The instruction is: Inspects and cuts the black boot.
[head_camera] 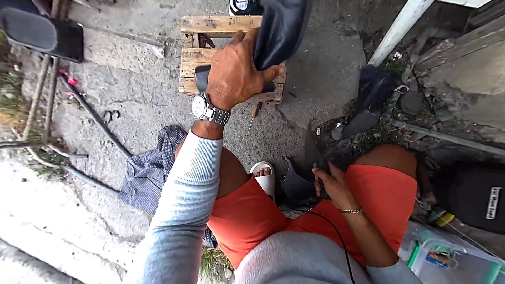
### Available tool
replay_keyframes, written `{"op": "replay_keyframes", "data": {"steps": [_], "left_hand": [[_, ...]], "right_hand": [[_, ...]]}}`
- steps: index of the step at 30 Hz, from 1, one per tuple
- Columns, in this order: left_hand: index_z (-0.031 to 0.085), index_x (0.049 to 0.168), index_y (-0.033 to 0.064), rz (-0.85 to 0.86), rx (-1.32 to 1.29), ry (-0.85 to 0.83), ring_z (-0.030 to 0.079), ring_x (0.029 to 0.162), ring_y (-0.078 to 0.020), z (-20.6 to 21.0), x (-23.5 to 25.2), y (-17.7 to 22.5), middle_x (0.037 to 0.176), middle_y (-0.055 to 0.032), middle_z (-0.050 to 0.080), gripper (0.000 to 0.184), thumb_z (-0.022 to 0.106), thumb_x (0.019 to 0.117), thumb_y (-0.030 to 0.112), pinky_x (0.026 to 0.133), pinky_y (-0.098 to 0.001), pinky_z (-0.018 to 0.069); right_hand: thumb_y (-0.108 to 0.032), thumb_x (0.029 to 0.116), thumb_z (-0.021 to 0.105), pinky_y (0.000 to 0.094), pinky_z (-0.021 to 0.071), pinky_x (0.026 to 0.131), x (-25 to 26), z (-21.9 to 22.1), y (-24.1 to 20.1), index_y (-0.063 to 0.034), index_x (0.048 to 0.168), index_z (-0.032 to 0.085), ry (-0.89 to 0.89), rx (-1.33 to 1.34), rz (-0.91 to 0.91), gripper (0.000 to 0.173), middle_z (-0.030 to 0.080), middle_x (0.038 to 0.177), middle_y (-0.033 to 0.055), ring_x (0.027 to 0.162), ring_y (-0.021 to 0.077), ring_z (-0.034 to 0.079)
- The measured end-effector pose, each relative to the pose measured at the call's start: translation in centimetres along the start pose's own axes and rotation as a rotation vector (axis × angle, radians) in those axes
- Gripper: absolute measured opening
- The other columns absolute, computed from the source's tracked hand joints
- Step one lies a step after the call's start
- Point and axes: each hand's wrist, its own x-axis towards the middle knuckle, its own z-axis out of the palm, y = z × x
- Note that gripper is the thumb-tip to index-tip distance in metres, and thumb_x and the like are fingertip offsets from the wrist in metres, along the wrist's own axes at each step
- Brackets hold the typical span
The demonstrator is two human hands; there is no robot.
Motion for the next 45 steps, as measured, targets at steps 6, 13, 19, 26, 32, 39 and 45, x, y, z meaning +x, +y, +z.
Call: {"op": "replay_keyframes", "data": {"steps": [6,13,19,26,32,39,45], "left_hand": [[0.054,0.148,0.0190,0.496,0.271,0.097,0.057,0.126,-0.0347,2.7,-3.4,2.3,0.135,-0.0112,0.063,0.073,0.079,0.0800,0.025,0.110,-0.0567,0.0374],[0.060,0.140,0.0301,0.625,0.272,0.161,0.042,0.144,-0.0425,7.9,-7.3,-1.8,0.145,-0.0204,0.055,0.068,0.072,0.0795,0.000,0.123,-0.0613,0.0240],[0.060,0.141,0.0290,0.624,0.261,0.125,0.041,0.145,-0.0404,7.6,-7.7,-2.1,0.148,-0.0182,0.054,0.067,0.068,0.0814,0.000,0.124,-0.0590,0.0237],[0.061,0.144,0.0253,0.542,0.365,-0.008,0.030,0.152,-0.0397,5.3,-8.7,1.1,0.155,-0.0156,0.047,0.070,0.073,0.0805,0.001,0.126,-0.0613,0.0164],[0.049,0.154,0.0279,0.396,0.130,-0.124,0.021,0.156,-0.0387,3.9,-9.7,2.7,0.164,-0.0126,0.038,0.100,0.082,0.0679,0.066,0.125,-0.0664,0.0096],[0.058,0.146,0.0262,-0.164,0.105,-0.078,0.063,0.118,-0.0352,2.1,-5.4,0.3,0.132,-0.0136,0.066,0.075,0.056,0.0893,0.076,0.098,-0.0625,0.0491],[0.061,0.139,0.0165,-0.156,0.101,-0.214,0.065,0.117,-0.0314,2.7,-3.4,0.8,0.124,-0.0136,0.070,0.069,0.056,0.0925,0.067,0.108,-0.0620,0.0427]], "right_hand": [[-0.032,0.1003,0.059,0.0316,0.0536,0.048,-1.5,-1.9,-1.4,-0.0035,0.129,0.054,0.129,-0.283,-0.225,0.040,0.059,0.075,0.0034,0.050,0.0119,0.056],[-0.029,0.1017,0.061,0.0284,0.0512,0.041,-0.2,-3.7,-2.6,-0.0052,0.111,0.057,0.117,-0.093,-0.191,0.026,0.055,0.061,0.0002,0.041,0.0120,0.053],[-0.029,0.0947,0.072,0.0360,0.0616,0.057,1.1,-1.5,-5.4,-0.0019,0.108,0.056,0.058,0.173,-0.390,0.034,0.066,0.075,0.0076,0.057,0.0200,0.066],[-0.017,0.0749,0.090,0.0453,0.0630,0.089,0.0,3.4,-10.0,0.0007,0.127,0.060,-0.125,0.378,-0.544,0.062,0.071,0.121,0.0184,0.106,0.0302,0.072],[-0.005,0.0792,0.082,0.0479,0.0624,0.090,0.4,3.4,-9.1,0.0075,0.127,0.056,-0.093,0.246,-0.637,0.055,0.072,0.114,0.0186,0.102,0.0310,0.072],[0.008,0.0728,0.073,0.0302,0.0631,0.086,0.6,5.3,-8.6,0.0025,0.121,0.052,-0.058,0.183,-0.671,0.053,0.073,0.106,0.0016,0.095,0.0104,0.073],[0.010,0.0734,0.073,0.0284,0.0596,0.093,0.3,6.9,-8.1,0.0127,0.132,0.043,-0.002,0.130,-0.682,0.066,0.070,0.118,0.0120,0.105,0.0093,0.070]]}}
